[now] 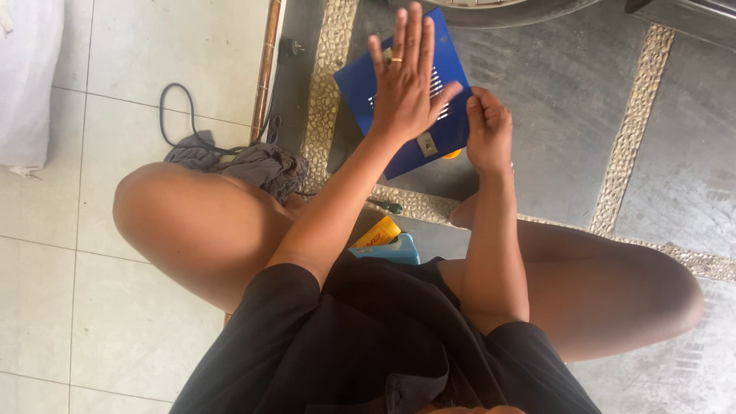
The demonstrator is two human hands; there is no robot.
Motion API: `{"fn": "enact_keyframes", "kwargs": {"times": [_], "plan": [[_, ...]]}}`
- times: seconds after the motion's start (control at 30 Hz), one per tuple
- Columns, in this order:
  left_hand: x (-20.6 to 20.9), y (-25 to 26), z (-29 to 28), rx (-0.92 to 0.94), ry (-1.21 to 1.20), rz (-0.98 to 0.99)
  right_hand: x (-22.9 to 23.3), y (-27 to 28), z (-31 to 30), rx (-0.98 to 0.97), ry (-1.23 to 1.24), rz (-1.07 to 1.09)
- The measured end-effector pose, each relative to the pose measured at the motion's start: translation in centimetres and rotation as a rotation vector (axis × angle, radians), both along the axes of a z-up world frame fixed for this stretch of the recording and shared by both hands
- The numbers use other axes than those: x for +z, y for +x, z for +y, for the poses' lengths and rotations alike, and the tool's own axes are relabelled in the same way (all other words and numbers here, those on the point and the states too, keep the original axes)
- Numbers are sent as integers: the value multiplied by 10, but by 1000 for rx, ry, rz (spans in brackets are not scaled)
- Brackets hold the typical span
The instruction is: The person sits on the floor and assembles a blue electronic device. They insert a small component into the device, then use a screwdriver to tighten screws on the casing. The person then places the device on the floor and continues to adjust it.
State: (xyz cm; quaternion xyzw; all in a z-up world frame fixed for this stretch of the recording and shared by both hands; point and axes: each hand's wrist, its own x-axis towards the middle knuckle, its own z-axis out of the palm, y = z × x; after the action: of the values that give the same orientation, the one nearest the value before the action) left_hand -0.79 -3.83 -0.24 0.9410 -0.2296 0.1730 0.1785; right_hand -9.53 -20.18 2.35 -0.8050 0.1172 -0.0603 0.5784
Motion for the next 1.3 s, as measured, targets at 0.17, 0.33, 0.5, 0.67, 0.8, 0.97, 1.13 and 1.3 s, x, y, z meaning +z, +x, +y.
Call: {"fn": "enact_keyframes", "kwargs": {"times": [0.17,0.33,0.5,0.67,0.8,0.97,1.13,1.3], "plan": [[24,-42,-21,-674,-546,912,-23,2,-3,-80,327,-40],[36,-29,-11,-168,-977,708,-24,1,-32,-125,257,-31],[50,-30,-4,-89,-279,-419,-25,2,-21,-136,261,-94],[-1,-11,23,-323,-1015,795,-48,-2,-52,-272,274,-69],[-52,27,73,101,-831,637,-62,-7,-80,-315,403,-97],[-88,5,81,123,-885,1173,-92,-9,-78,-293,562,-72],[-116,-1,80,67,-1058,1181,-115,-10,-63,-194,604,4],[-148,-6,97,298,-881,1011,-127,-13,-58,-233,559,90]]}}
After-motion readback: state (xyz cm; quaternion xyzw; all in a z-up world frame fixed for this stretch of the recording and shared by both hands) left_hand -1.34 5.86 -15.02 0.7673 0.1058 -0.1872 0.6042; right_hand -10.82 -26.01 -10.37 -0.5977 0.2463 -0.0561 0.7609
